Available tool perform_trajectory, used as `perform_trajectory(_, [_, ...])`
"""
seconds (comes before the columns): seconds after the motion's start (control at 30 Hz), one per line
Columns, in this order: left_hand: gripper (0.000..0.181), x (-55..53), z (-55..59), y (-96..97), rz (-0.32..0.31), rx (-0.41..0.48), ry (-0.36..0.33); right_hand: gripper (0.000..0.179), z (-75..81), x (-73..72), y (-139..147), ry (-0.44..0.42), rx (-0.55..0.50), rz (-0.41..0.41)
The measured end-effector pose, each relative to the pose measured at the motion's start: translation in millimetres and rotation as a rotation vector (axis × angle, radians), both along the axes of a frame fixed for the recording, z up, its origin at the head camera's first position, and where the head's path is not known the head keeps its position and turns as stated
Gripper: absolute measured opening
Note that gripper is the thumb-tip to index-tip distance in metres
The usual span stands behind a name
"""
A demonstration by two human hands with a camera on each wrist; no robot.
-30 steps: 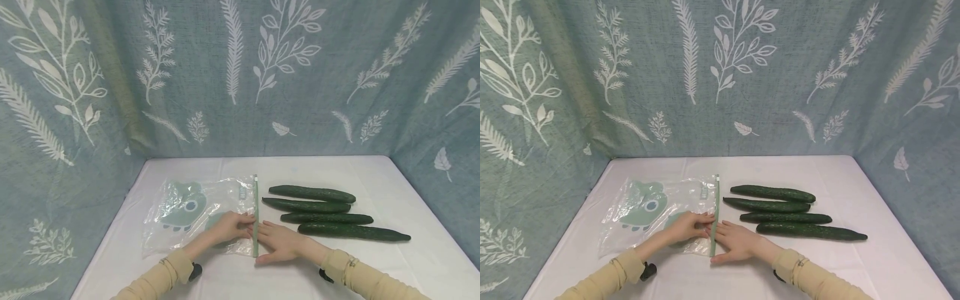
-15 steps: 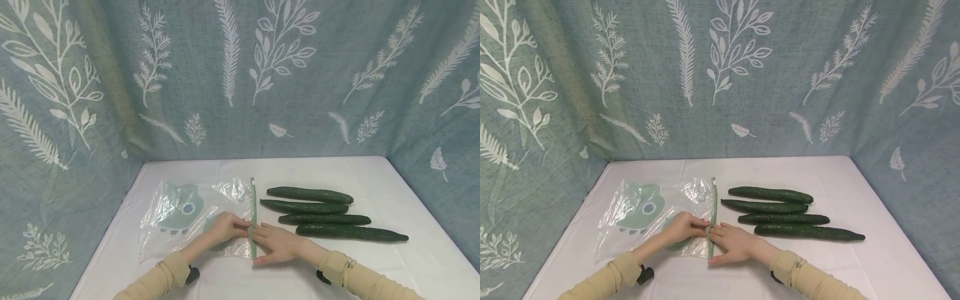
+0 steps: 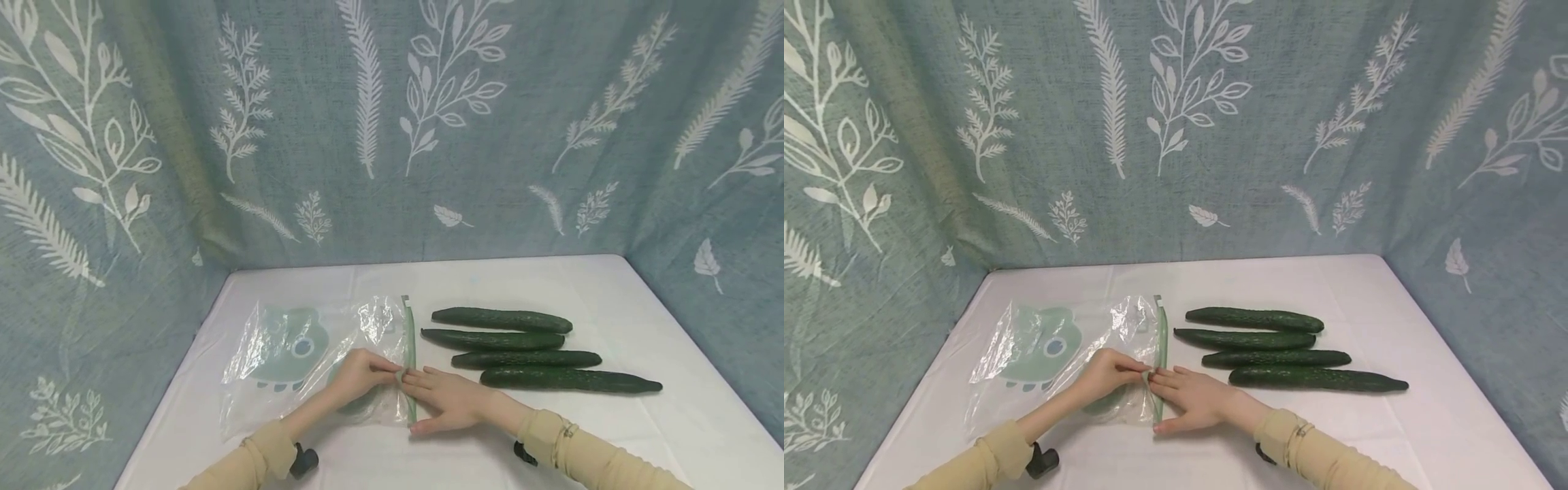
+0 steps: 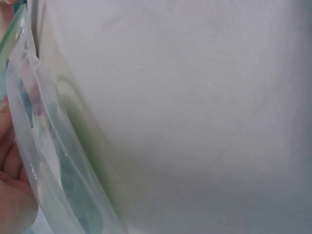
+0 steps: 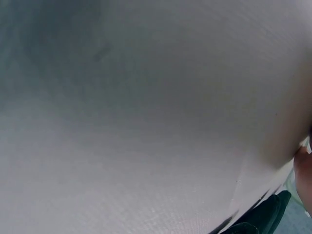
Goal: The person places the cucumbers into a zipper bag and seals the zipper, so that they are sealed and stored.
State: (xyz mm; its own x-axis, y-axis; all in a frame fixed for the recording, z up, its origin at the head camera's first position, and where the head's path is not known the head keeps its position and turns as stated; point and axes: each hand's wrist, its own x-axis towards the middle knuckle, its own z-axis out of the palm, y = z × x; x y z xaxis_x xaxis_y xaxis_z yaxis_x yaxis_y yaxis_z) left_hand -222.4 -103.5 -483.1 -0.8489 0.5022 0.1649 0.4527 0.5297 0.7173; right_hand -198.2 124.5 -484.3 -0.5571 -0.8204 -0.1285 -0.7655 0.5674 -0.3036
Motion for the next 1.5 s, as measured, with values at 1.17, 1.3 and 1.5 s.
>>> perform_trajectory(1.17, [0.021,4.2,22.6,-8.9,0.126,0.297,-0.223,0.079,-7.9,-0.8,-1.1,-0.024,-0.033,0.002])
perform_trajectory(1.3, [0.02,4.6,19.8,-6.3,0.151,0.293,-0.21,0.079,-8.4,-0.7,-1.7,-0.014,-0.031,0.0])
perform_trajectory(1.5, [0.021,8.7,21.2,-1.8,0.16,0.3,-0.23,0.08,-9.7,-1.4,-1.1,0.019,-0.021,-0.007])
